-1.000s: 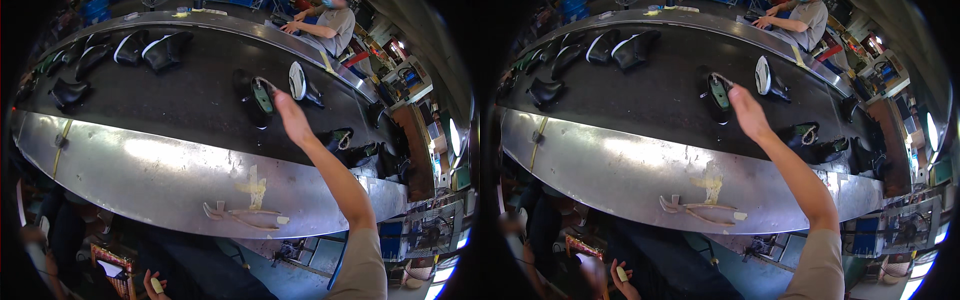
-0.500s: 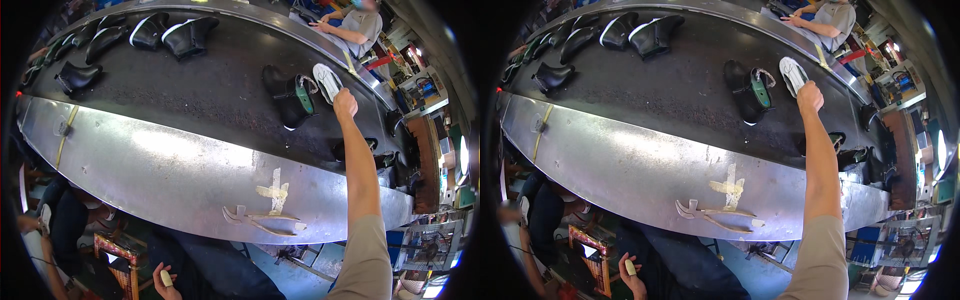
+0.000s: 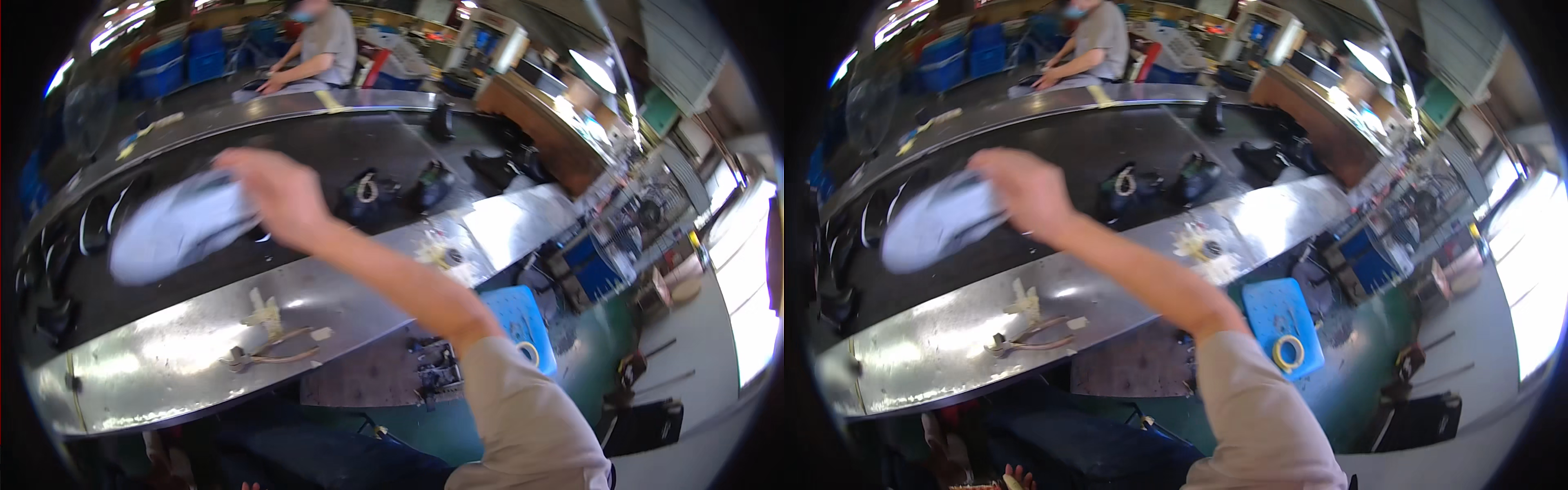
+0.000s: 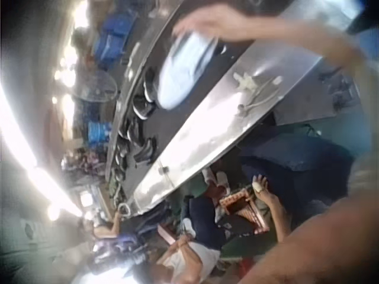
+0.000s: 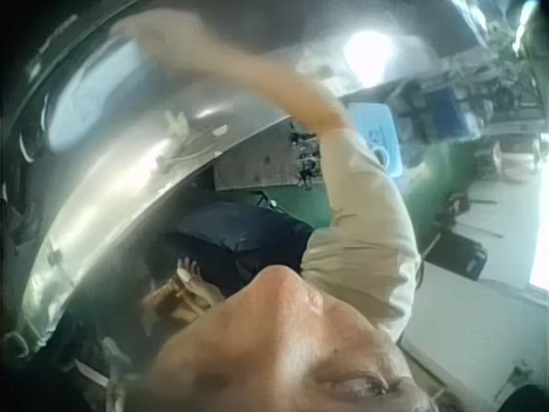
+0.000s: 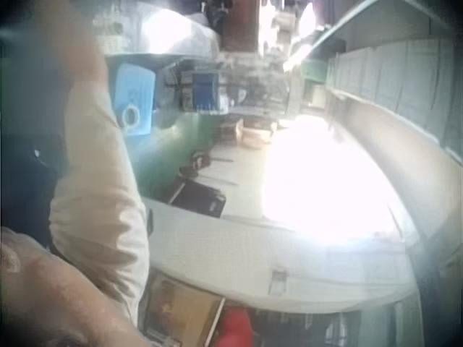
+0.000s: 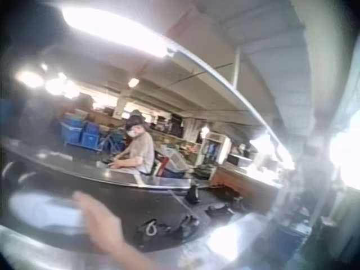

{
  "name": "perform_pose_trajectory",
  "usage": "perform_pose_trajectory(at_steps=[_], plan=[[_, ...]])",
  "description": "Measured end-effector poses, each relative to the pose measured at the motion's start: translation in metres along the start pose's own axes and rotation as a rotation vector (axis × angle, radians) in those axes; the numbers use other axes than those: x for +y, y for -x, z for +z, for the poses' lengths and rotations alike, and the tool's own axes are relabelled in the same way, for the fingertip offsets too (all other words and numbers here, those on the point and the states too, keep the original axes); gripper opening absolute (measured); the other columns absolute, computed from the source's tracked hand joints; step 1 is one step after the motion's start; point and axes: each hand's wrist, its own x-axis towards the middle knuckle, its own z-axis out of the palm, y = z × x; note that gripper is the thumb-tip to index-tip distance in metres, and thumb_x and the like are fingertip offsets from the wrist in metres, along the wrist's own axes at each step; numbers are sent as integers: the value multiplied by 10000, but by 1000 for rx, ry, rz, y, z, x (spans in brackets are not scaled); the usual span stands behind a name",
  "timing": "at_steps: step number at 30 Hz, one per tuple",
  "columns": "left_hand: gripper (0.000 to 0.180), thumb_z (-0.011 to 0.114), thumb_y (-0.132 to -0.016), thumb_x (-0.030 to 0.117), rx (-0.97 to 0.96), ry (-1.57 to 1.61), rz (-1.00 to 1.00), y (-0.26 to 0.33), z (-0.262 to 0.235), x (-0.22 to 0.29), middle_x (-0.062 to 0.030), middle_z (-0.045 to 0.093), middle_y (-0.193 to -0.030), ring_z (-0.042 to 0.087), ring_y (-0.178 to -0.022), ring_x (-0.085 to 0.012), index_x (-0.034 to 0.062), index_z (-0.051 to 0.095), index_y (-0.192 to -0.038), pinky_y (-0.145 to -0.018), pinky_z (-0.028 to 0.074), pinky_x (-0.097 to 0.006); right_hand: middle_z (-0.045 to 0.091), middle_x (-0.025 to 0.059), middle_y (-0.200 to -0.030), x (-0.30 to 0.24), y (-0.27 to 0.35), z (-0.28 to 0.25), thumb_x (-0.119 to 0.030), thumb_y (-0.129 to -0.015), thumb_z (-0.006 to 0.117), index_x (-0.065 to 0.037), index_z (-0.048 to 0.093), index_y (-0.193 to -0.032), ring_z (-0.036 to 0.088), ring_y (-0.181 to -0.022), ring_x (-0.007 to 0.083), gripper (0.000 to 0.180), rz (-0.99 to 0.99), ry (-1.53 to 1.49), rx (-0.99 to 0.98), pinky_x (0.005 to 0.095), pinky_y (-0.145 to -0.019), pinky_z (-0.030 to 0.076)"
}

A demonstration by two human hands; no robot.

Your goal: Trim and finish the edges and soles of shoes on a production line using hand tools.

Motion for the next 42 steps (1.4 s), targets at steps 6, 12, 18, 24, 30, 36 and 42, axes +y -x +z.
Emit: perform_pose_trajectory(at_steps=[6,12,18,24,30,36,42], plan=[[553,471,-1070,413,-25,453,-65,24,33,71,-214,613,-1391,614,-1192,-347,36,525,-1472,-1069,455,-466,641,-25,-938,-159,68,17,-230,-794,659,-199,638,-904,629,-959,204,116,-447,-13,-523,471,-996,472],[540,493,-1066,395,17,365,192,41,34,45,-213,608,-1396,606,-1207,-349,38,527,-1469,-1082,445,-463,672,-80,-780,-216,211,101,-303,-760,651,-247,680,-753,632,-848,165,63,-533,-355,-807,402,-835,443],[527,515,-1063,378,55,191,395,55,47,20,-213,602,-1402,598,-1222,-351,40,530,-1467,-1094,435,-461,717,88,-1091,-224,267,96,-268,-829,724,-96,723,-1095,652,-1107,323,317,269,-687,-861,459,-956,505],[516,536,-1059,361,65,-48,565,42,60,1,-213,596,-1407,590,-1236,-353,42,532,-1464,-1107,426,-458,698,158,-1258,-208,303,106,-218,-898,692,-35,660,-1294,661,-1156,354,438,395,-672,-974,424,-1001,523],[647,659,-958,284,-244,282,326,-16,61,0,-140,466,-1517,451,-1403,-256,32,425,-1505,-1187,326,-379,688,168,-1157,-208,257,77,-203,-964,592,-54,656,-1209,675,-1076,372,293,319,-493,-1088,439,-886,556],[581,625,-971,112,-129,162,228,-2,58,25,-109,511,-1498,499,-1369,-221,69,443,-1521,-1155,375,-341,594,188,-1325,-106,194,10,-273,-867,763,-54,669,-1213,571,-1217,390,420,178,197,-644,494,-1028,456],[576,675,-985,173,-135,121,185,8,65,37,-96,532,-1495,521,-1354,-211,101,464,-1516,-1153,385,-344,627,74,-1100,-90,178,0,-279,-961,684,-111,689,-1260,611,-1004,281,343,39,399,-772,436,-891,464]])
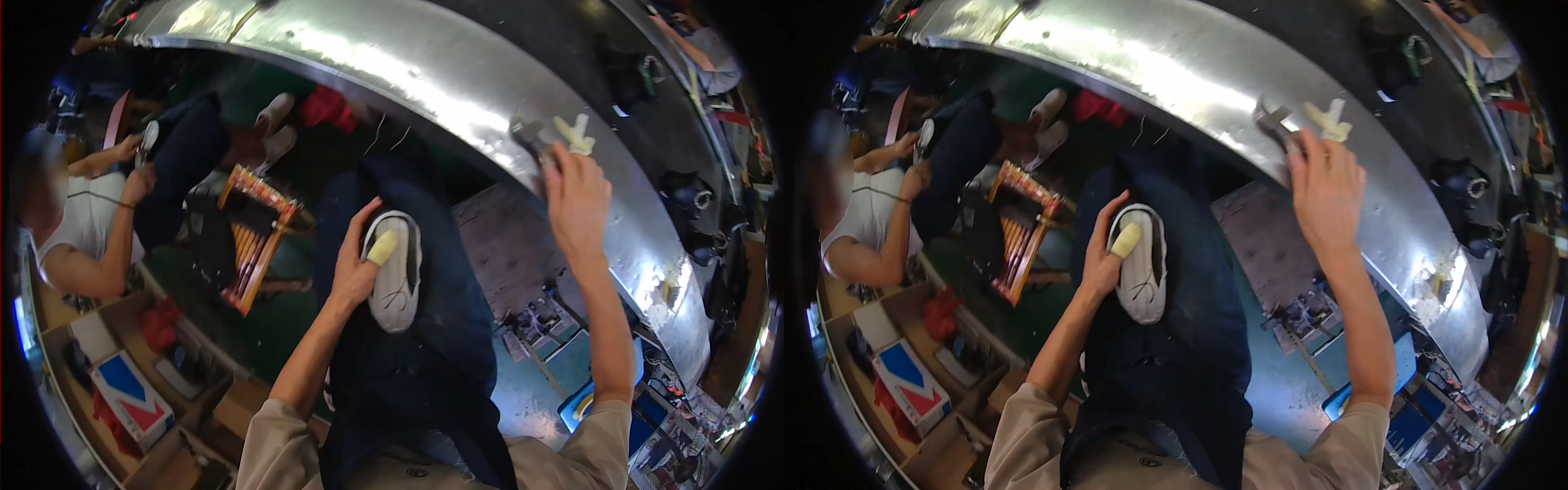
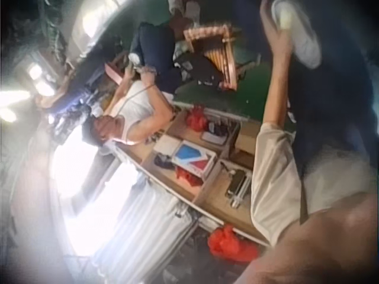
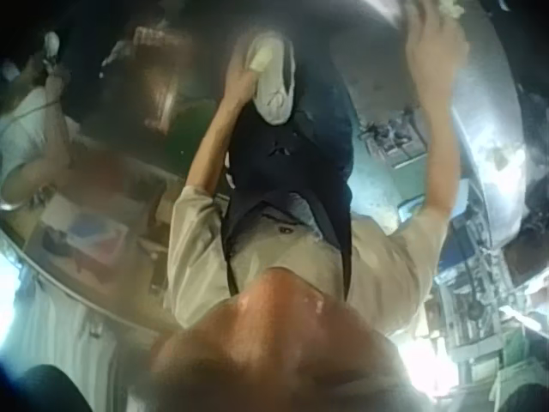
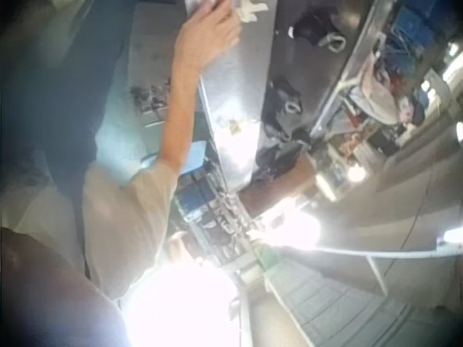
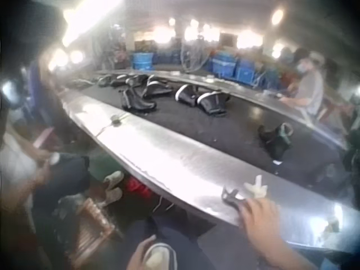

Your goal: Trim and finish the edges and soles of shoes on a production line using hand tools.

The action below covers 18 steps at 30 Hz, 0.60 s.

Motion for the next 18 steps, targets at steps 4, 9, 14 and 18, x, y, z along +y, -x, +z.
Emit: perform_pose_trajectory(at_steps=[4,9,14,18], plan=[[554,657,-1002,182,10,-70,22,3,-8,7,-98,517,-1527,522,-1367,-229,99,462,-1514,-1158,387,-355,656,56,-974,-49,16,-22,-225,-1057,531,-28,679,-1141,640,-897,187,260,575,-925,-390,352,-830,487],[532,641,-1006,168,-9,7,-9,5,-12,3,-103,491,-1554,487,-1416,-246,91,471,-1504,-1162,386,-370,732,110,-1105,-119,72,0,-360,-1091,503,24,657,-1207,726,-841,128,431,727,-1491,-1158,267,-629,557],[499,644,-1004,170,4,-54,45,13,-12,13,-112,488,-1555,473,-1429,-259,73,498,-1471,-1166,385,-390,734,106,-1054,-130,54,-8,-339,-1091,505,33,652,-1197,725,-810,146,413,1024,-1707,-1257,294,-656,560],[481,662,-989,151,40,-93,86,13,-11,11,-126,506,-1530,489,-1414,-260,51,520,-1437,-1150,408,-399,725,109,-808,-132,53,-2,-321,-1079,532,-5,636,-1013,714,-679,210,339,623,-1337,-1238,356,-612,526]])
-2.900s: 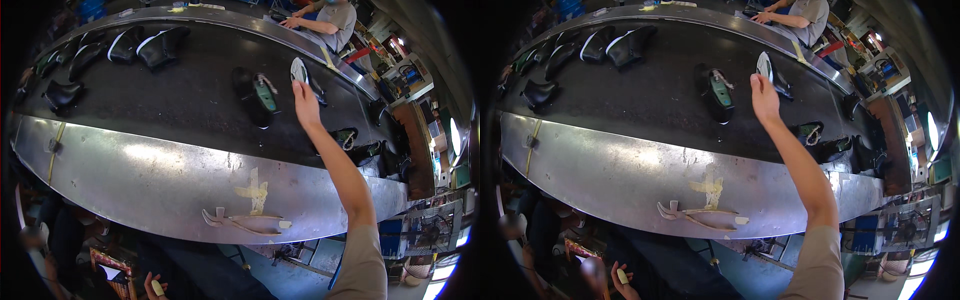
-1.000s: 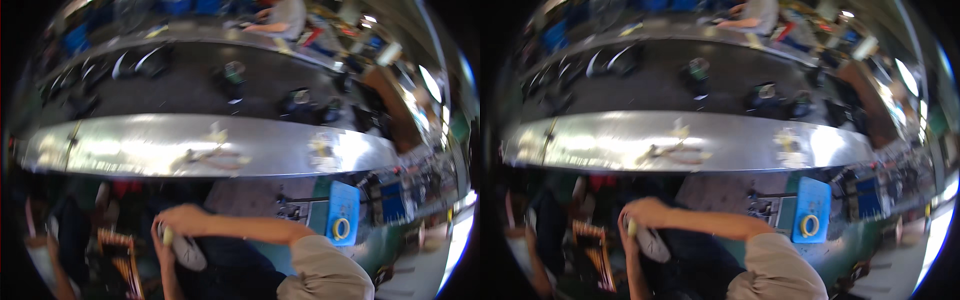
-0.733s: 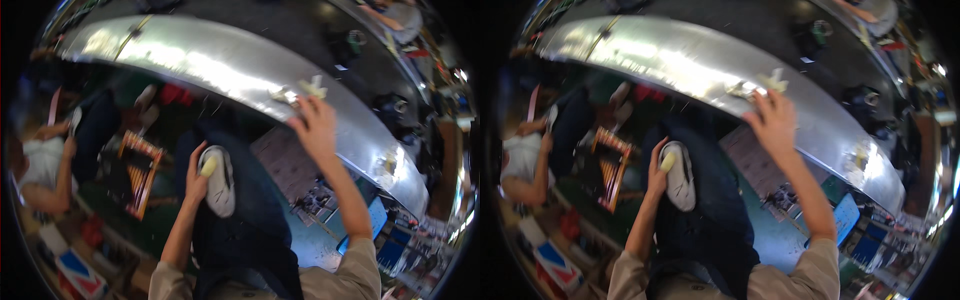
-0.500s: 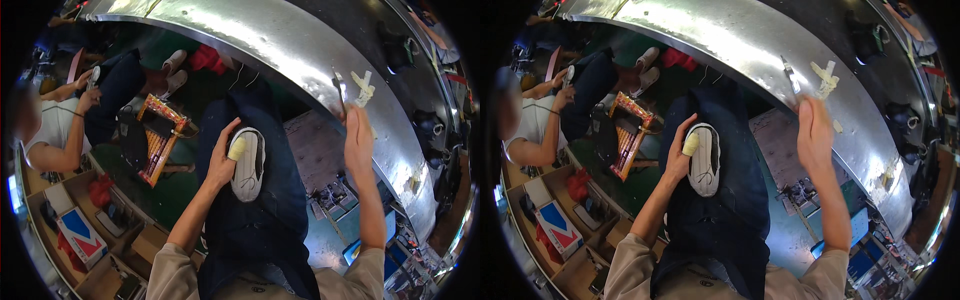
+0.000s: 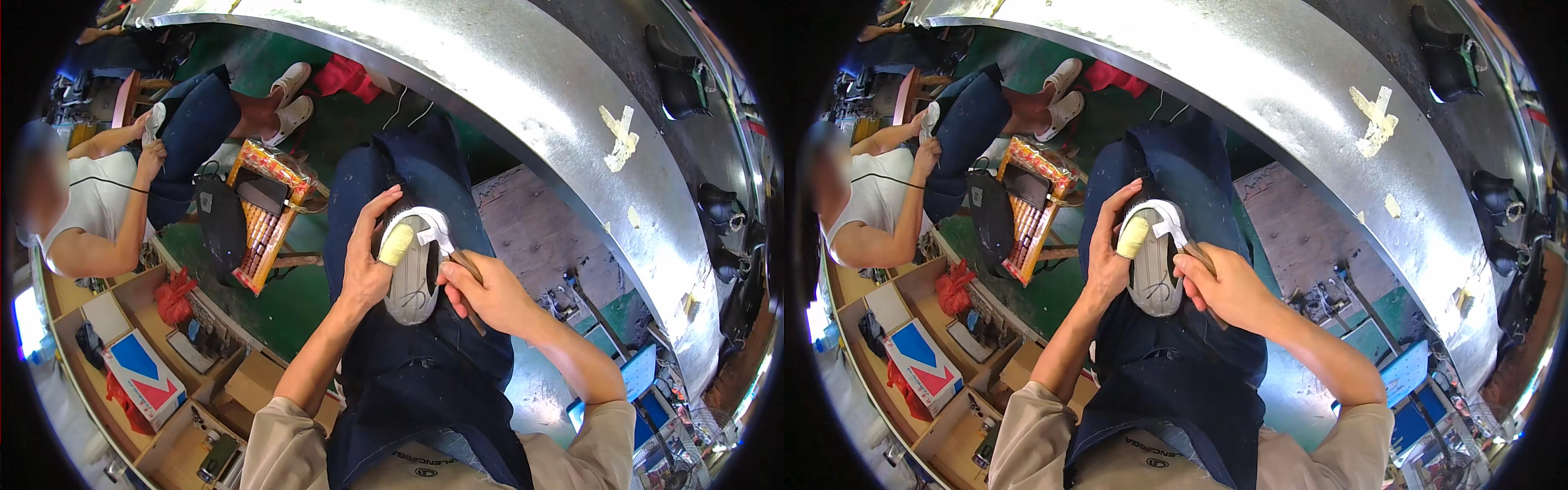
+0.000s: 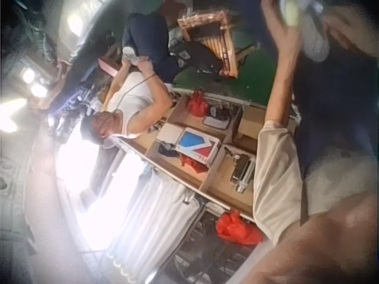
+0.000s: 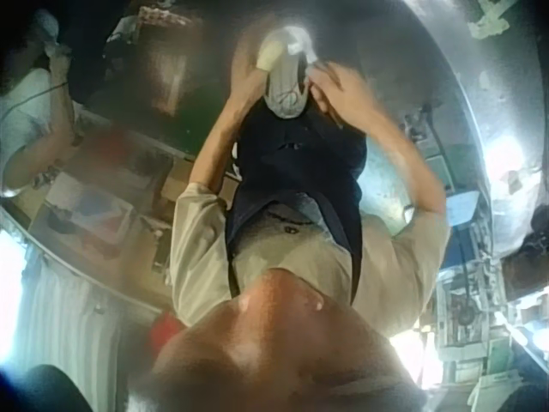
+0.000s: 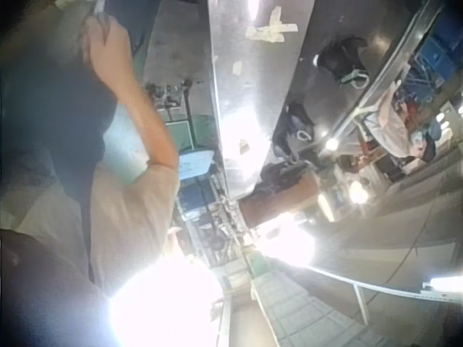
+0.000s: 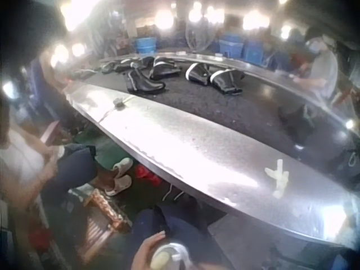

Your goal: Trim and finish the edges and soles of shoes on a production line using hand tools.

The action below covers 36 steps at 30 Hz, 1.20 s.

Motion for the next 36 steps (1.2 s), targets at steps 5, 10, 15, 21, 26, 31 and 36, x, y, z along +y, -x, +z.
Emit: perform_pose_trajectory(at_steps=[5,10,15,21,26,31,36], plan=[[459,655,-986,111,69,60,26,-4,6,-12,-123,543,-1481,533,-1360,-243,32,529,-1421,-1117,437,-370,699,183,-745,33,-20,11,-304,-1049,575,-11,626,-1011,693,-685,379,300,-274,439,286,453,-620,527],[452,650,-981,82,97,39,32,-6,3,-21,-108,556,-1453,555,-1310,-214,28,540,-1416,-1125,411,-327,697,217,-757,40,-27,24,-323,-1041,585,-13,607,-1006,685,-716,435,313,-347,529,398,501,-638,532],[419,638,-989,86,-93,238,-176,-12,8,8,-125,507,-1514,485,-1384,-222,64,570,-1402,-1148,367,-333,692,234,-752,24,-6,22,-282,-1039,580,15,580,-989,694,-709,432,301,-165,579,340,516,-612,533],[302,574,-989,13,134,188,-255,-21,11,3,-120,588,-1443,547,-1330,-215,66,633,-1280,-1118,399,-324,693,219,-787,26,1,23,-211,-1031,582,0,585,-1012,704,-748,410,212,-275,489,265,491,-632,535],[434,549,-1003,91,41,-233,-65,-14,10,7,-163,563,-1481,525,-1391,-357,113,495,-1433,-1137,410,-387,700,180,-781,10,3,30,-207,-1028,596,-5,609,-1122,695,-733,407,223,-399,307,521,470,-632,528],[460,451,-1029,103,6,-109,16,-8,10,-11,-165,449,-1579,425,-1475,-338,67,428,-1487,-1195,343,-387,704,155,-779,12,-32,27,-210,-1021,617,-23,622,-1099,689,-690,395,203,-347,819,494,459,-608,526],[496,477,-1042,110,28,-143,3,-3,13,-8,-176,450,-1567,398,-1484,-300,29,396,-1525,-1211,306,-366,705,170,-771,15,-31,29,-282,-1041,567,-21,598,-1025,699,-710,396,264,-413,521,578,492,-640,527]])
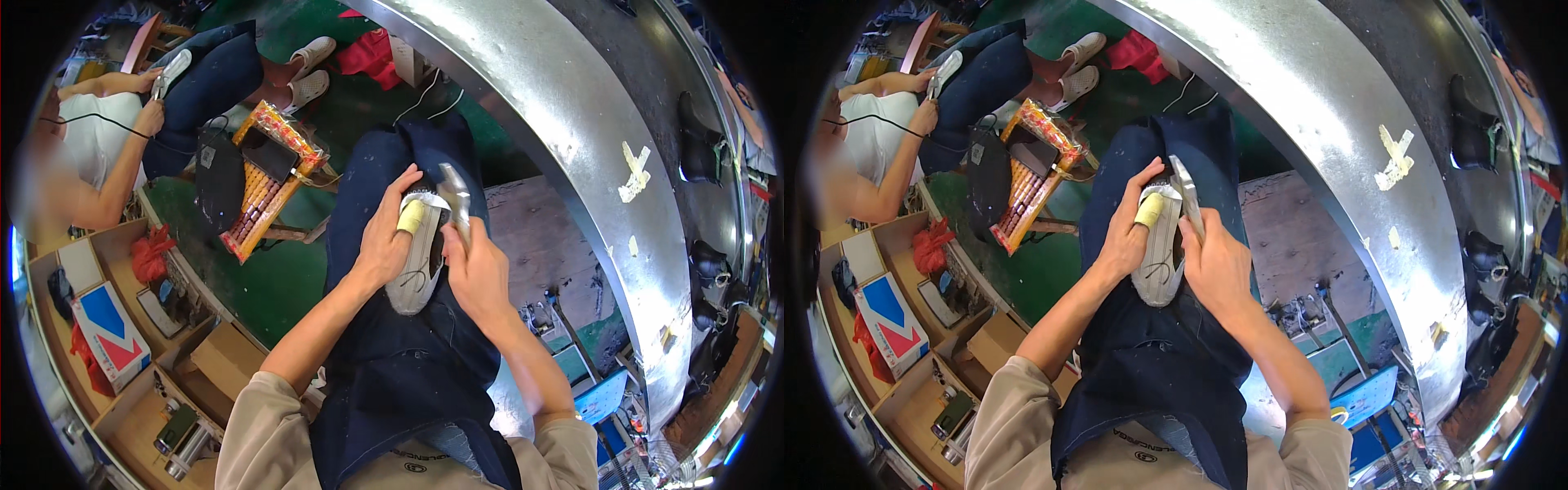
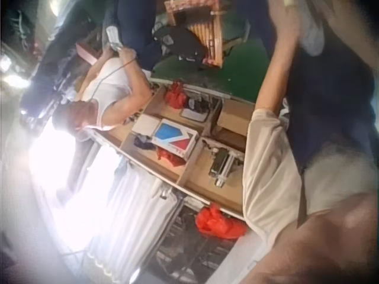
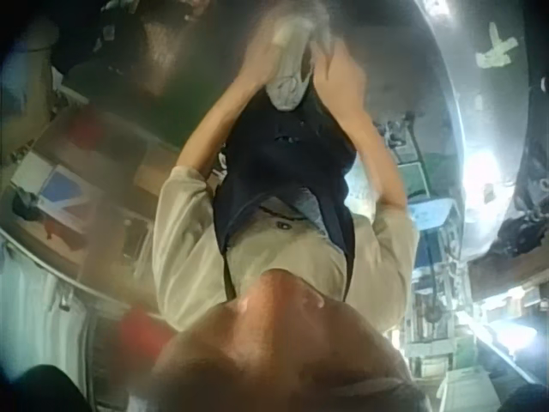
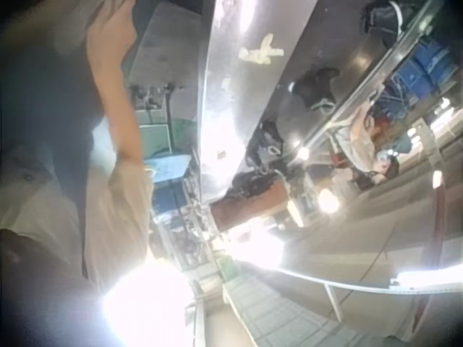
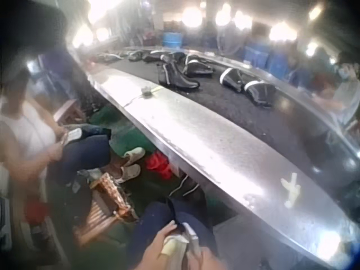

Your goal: Trim and finish the edges and soles of shoes on a production line using hand tools.

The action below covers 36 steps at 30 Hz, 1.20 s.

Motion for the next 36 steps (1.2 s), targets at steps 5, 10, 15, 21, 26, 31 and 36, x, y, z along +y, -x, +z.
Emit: perform_pose_trajectory(at_steps=[5,10,15,21,26,31,36], plan=[[447,756,-898,80,209,-142,-261,44,-7,17,-144,649,-1236,702,-1056,-268,30,611,-1318,-838,580,-341,695,160,-745,2,-18,-27,-286,-1046,556,-21,625,-1062,687,-698,401,274,153,26,-283,497,-660,519],[193,704,-939,47,283,97,-248,48,-16,-1,-101,746,-954,696,-858,-129,-24,742,-1115,-768,533,-271,689,136,-776,-3,1,-51,-192,-973,614,-17,652,-986,700,-744,333,180,-330,299,-321,442,-665,543],[216,714,-984,126,186,11,-174,45,-18,-1,-28,743,-991,654,-883,-80,14,745,-1166,-778,517,-238,658,98,-740,3,7,-41,-116,-877,650,-45,630,-892,692,-738,281,76,-703,631,-539,390,-667,562],[225,663,-967,83,124,72,-216,44,-20,9,-69,759,-1076,689,-952,-123,17,760,-1159,-797,538,-272,680,130,-779,-16,7,-59,-70,-820,665,-25,620,-900,702,-755,283,103,-677,794,-440,371,-645,568],[327,577,-1063,250,4,491,-365,59,-13,10,-53,685,-1349,639,-1230,-170,80,697,-1316,-922,564,-347,681,140,-790,-23,27,-76,-47,-820,665,2,620,-927,714,-757,276,126,-471,872,-532,365,-646,578],[319,585,-1061,241,26,624,-416,64,-4,6,-48,678,-1364,618,-1261,-165,88,694,-1319,-960,552,-353,683,153,-798,-14,28,-79,-37,-823,660,11,601,-928,726,-747,296,129,-507,844,-403,374,-639,584],[473,576,-1041,87,92,580,-338,77,8,-3,-80,565,-1482,611,-1250,-163,77,498,-1507,-1012,501,-289,696,210,-767,-24,25,-83,-62,-838,654,24,589,-894,720,-714,380,122,-331,649,-683,461,-633,571]])
